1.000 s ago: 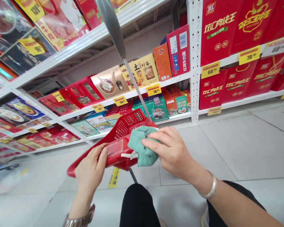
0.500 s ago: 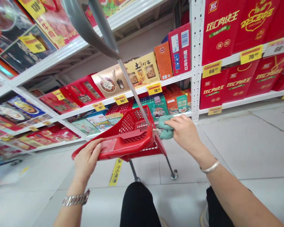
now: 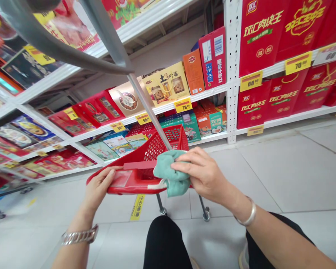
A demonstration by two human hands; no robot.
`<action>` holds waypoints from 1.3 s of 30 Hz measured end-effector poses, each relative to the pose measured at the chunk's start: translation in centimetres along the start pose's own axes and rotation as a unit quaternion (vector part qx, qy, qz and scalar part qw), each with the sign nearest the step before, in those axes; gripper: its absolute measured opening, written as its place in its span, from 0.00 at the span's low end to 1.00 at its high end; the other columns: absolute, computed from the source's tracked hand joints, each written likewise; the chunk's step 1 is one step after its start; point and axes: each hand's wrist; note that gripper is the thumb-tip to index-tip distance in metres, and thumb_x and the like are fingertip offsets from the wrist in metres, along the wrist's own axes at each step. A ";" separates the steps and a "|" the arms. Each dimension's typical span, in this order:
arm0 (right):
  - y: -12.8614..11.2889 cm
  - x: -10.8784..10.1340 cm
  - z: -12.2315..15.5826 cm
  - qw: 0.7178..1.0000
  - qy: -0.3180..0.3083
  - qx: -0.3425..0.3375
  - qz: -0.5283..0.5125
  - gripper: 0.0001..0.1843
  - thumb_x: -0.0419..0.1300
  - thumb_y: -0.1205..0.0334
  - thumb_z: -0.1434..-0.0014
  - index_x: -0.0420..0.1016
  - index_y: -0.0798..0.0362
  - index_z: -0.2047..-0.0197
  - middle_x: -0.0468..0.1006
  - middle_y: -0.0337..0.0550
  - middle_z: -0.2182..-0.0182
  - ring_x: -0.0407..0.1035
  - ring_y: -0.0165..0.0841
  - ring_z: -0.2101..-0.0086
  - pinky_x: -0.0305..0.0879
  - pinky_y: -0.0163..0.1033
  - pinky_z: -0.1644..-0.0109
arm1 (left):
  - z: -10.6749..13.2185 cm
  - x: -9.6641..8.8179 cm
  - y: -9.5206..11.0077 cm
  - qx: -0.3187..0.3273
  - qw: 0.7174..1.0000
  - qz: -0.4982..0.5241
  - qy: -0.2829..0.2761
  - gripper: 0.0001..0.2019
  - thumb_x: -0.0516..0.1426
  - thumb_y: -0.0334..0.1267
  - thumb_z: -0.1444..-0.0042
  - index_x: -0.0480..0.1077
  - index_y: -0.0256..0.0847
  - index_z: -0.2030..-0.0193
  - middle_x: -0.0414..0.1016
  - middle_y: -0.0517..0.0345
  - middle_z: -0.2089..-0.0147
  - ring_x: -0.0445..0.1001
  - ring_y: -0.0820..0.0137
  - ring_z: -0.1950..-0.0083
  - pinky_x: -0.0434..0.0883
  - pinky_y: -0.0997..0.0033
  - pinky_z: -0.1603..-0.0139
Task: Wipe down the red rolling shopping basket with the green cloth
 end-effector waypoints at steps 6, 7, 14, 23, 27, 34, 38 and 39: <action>1.8 0.9 0.3 0.997 -0.020 0.004 -0.075 0.23 0.52 0.78 0.36 0.82 0.49 0.49 0.84 0.46 0.55 0.74 0.35 0.56 0.73 0.45 0.51 | 0.9 -0.1 -0.6 -0.030 0.997 0.063 -0.016 0.34 0.55 0.69 0.46 0.80 0.38 0.53 0.83 0.45 0.44 0.79 0.54 0.48 0.74 0.61 0.45; 2.3 0.9 0.4 0.995 -0.029 0.009 -0.099 0.23 0.52 0.78 0.37 0.82 0.48 0.49 0.85 0.45 0.56 0.75 0.35 0.57 0.73 0.44 0.50 | 1.1 -0.2 -0.7 -0.031 0.997 0.068 -0.019 0.34 0.55 0.69 0.47 0.80 0.38 0.53 0.83 0.45 0.45 0.79 0.54 0.49 0.74 0.62 0.47; 3.9 1.1 1.0 0.966 -0.063 0.061 -0.244 0.24 0.54 0.79 0.41 0.84 0.48 0.53 0.86 0.43 0.57 0.78 0.33 0.56 0.76 0.43 0.49 | 2.2 -0.9 -0.1 -0.039 0.993 0.108 -0.023 0.33 0.58 0.68 0.48 0.81 0.41 0.51 0.84 0.48 0.45 0.79 0.53 0.47 0.74 0.60 0.44; 6.3 1.4 2.1 0.955 -0.064 0.125 -0.261 0.23 0.55 0.79 0.48 0.84 0.51 0.56 0.86 0.44 0.58 0.80 0.33 0.57 0.76 0.39 0.51 | 1.7 -0.9 -0.4 -0.030 0.995 0.089 -0.025 0.33 0.58 0.69 0.50 0.82 0.41 0.53 0.85 0.48 0.47 0.80 0.53 0.48 0.76 0.61 0.47; 8.3 0.2 2.5 0.986 -0.037 0.132 -0.091 0.25 0.53 0.81 0.51 0.84 0.50 0.59 0.86 0.44 0.60 0.78 0.36 0.58 0.73 0.44 0.50 | 1.7 -1.4 0.5 -0.046 0.991 0.113 -0.048 0.32 0.61 0.67 0.50 0.82 0.41 0.52 0.83 0.47 0.44 0.79 0.53 0.46 0.74 0.60 0.42; 10.0 -1.7 2.9 0.978 0.005 0.160 0.136 0.25 0.53 0.80 0.51 0.85 0.50 0.60 0.85 0.47 0.61 0.74 0.40 0.59 0.69 0.47 0.51 | 1.1 -2.2 1.6 -0.105 0.975 0.182 -0.076 0.36 0.66 0.70 0.61 0.81 0.38 0.59 0.85 0.47 0.56 0.78 0.58 0.59 0.76 0.64 0.60; 8.4 -1.3 2.1 0.982 0.038 0.171 0.068 0.27 0.53 0.80 0.51 0.85 0.47 0.58 0.85 0.43 0.59 0.75 0.39 0.56 0.70 0.46 0.48 | 0.8 -2.1 2.0 -0.147 0.966 0.201 -0.069 0.38 0.67 0.72 0.68 0.79 0.38 0.62 0.83 0.51 0.62 0.75 0.65 0.66 0.73 0.70 0.66; 7.8 -0.9 1.9 0.982 0.049 0.177 0.034 0.27 0.53 0.80 0.50 0.85 0.47 0.58 0.85 0.42 0.59 0.76 0.38 0.56 0.70 0.45 0.48 | 0.8 -2.2 2.0 -0.155 0.964 0.205 -0.069 0.39 0.68 0.72 0.70 0.79 0.38 0.62 0.83 0.52 0.63 0.75 0.66 0.67 0.72 0.71 0.67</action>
Point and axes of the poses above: each hand's wrist, its own z-axis away from the middle knuckle, its own x-axis out of the palm, y = z × x
